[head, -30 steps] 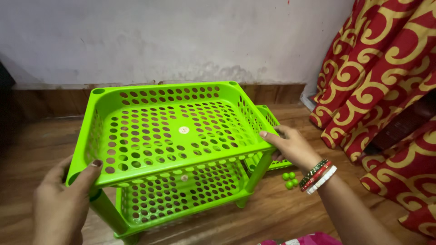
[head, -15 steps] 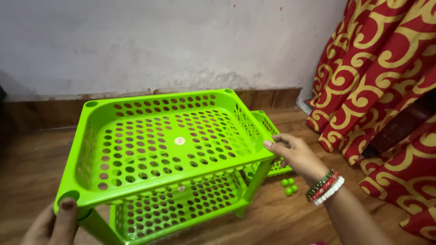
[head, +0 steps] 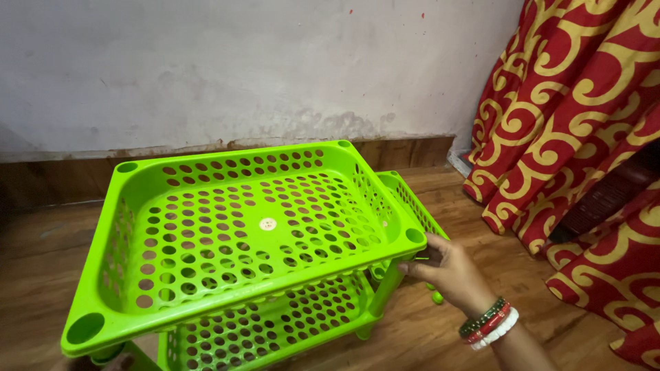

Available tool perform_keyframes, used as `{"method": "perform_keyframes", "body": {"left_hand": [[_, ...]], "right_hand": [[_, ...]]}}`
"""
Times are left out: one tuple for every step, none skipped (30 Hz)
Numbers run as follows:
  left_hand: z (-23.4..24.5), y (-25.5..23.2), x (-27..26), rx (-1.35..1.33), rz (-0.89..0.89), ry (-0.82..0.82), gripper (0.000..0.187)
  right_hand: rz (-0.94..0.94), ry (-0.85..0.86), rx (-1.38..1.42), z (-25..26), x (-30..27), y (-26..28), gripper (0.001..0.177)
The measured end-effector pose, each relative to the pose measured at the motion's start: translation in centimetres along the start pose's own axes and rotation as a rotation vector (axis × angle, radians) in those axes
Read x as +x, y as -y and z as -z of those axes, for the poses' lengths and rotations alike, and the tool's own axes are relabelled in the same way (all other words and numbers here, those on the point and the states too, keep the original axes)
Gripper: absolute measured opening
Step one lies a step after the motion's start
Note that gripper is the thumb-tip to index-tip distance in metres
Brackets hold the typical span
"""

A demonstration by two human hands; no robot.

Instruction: The person assembles a green plastic stool by inserting cylindrical legs into the corners of perforated plastic trays. They align and press each leg into place, then stack additional trays to form a multi-tiered structure.

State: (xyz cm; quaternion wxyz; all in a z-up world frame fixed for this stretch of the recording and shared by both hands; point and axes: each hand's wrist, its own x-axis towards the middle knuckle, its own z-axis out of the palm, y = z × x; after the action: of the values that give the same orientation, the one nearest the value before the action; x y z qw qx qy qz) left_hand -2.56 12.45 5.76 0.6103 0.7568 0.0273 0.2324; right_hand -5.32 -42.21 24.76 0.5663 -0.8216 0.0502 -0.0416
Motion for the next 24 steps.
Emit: {"method": "perform_keyframes", "body": {"left_hand": [[0.0,-0.3,0.1,0.006,0.000,-0.004,0.041],[0.0,-0.7,0.3,0.015,-0.001,-0.010,0.041],[-0.3,-1.1,0.2,0.025,0.000,-0.013,0.040],[-0.3,-1.8,0.4,0.036,-0.007,-0.023,0.040],[-0.1,-2.6,0.8,0.054,-0.017,-0.041,0.039],[-0.1,-3.3,1.0,0.075,-0.026,-0.060,0.039],[0.0,-4.3,1.2,0.097,-0.037,-0.076,0.038],[0.0,-5.2,1.4,0.128,-0.041,-0.094,0.038],[0.2,-6.1,1.3,0.162,-0.053,-0.109,0.037],[0.1,-6.9,1.9,0.212,-0.065,-0.119,0.037],[-0.1,-7.4,4.4,0.294,-0.077,-0.119,0.036],[-0.5,-7.8,6.2,0.357,-0.084,-0.114,0.036],[-0.6,-8.8,6.2,0.435,-0.094,-0.136,0.035],[-0.8,-9.7,5.6,0.453,-0.051,-0.141,0.036],[-1.0,-10.2,5.7,0.467,-0.008,-0.143,0.037],[-1.2,-10.6,5.7,0.481,0.036,-0.145,0.038],[-1.2,-11.2,5.4,0.497,0.047,-0.139,0.037],[-1.1,-11.8,5.2,0.512,0.059,-0.133,0.035],[-1.1,-11.9,5.1,0.527,0.072,-0.121,0.034],[-1.2,-11.8,5.1,0.421,0.052,-0.115,0.034],[-1.3,-11.6,5.0,0.314,0.034,-0.107,0.033],[-1.5,-11.1,5.0,0.208,0.015,-0.099,0.033],[-1.6,-10.6,5.0,0.138,-0.024,-0.104,0.033],[-1.7,-9.8,5.1,0.068,-0.063,-0.109,0.033]], "right_hand": [[0.068,0.014,0.040,-0.1,0.2,-0.4,0.053],[0.135,0.029,0.081,-0.2,0.5,-0.8,0.051],[0.114,0.008,0.053,-0.2,0.7,-1.1,0.051],[0.093,-0.012,0.025,-0.3,1.0,-1.3,0.051],[0.071,-0.033,-0.003,-0.5,1.3,-1.5,0.051],[0.135,-0.033,0.000,-0.8,1.8,-1.6,0.049],[0.198,-0.033,0.004,-1.2,2.4,-1.6,0.048],[0.261,-0.033,0.008,-1.5,2.9,-1.5,0.046],[0.247,-0.061,-0.056,-1.7,3.1,-1.5,0.045],[0.233,-0.088,-0.120,-2.1,3.9,-1.1,0.043],[0.207,-0.128,-0.188,-3.1,5.4,-0.3,0.042],[0.205,-0.154,-0.223,-3.9,6.7,0.5,0.042],[0.221,-0.160,-0.253,-4.1,7.1,0.8,0.042],[0.238,-0.166,-0.282,-3.9,6.9,0.9,0.042],[0.247,-0.157,-0.265,-4.2,7.0,1.0,0.042],[0.256,-0.149,-0.248,-4.4,7.2,1.1,0.042],[0.267,-0.141,-0.226,-4.4,7.3,1.1,0.042],[0.276,-0.130,-0.209,-4.3,7.3,1.1,0.041],[0.278,-0.121,-0.194,-4.2,7.4,1.1,0.041],[0.281,-0.113,-0.179,-4.2,7.5,1.1,0.040],[0.298,-0.091,-0.091,-4.2,7.6,1.0,0.038],[0.314,-0.069,-0.002,-4.3,7.7,0.9,0.037],[0.328,-0.046,0.086,-4.3,7.7,0.8,0.035],[0.328,-0.060,0.089,-4.3,7.6,0.7,0.035]]}}
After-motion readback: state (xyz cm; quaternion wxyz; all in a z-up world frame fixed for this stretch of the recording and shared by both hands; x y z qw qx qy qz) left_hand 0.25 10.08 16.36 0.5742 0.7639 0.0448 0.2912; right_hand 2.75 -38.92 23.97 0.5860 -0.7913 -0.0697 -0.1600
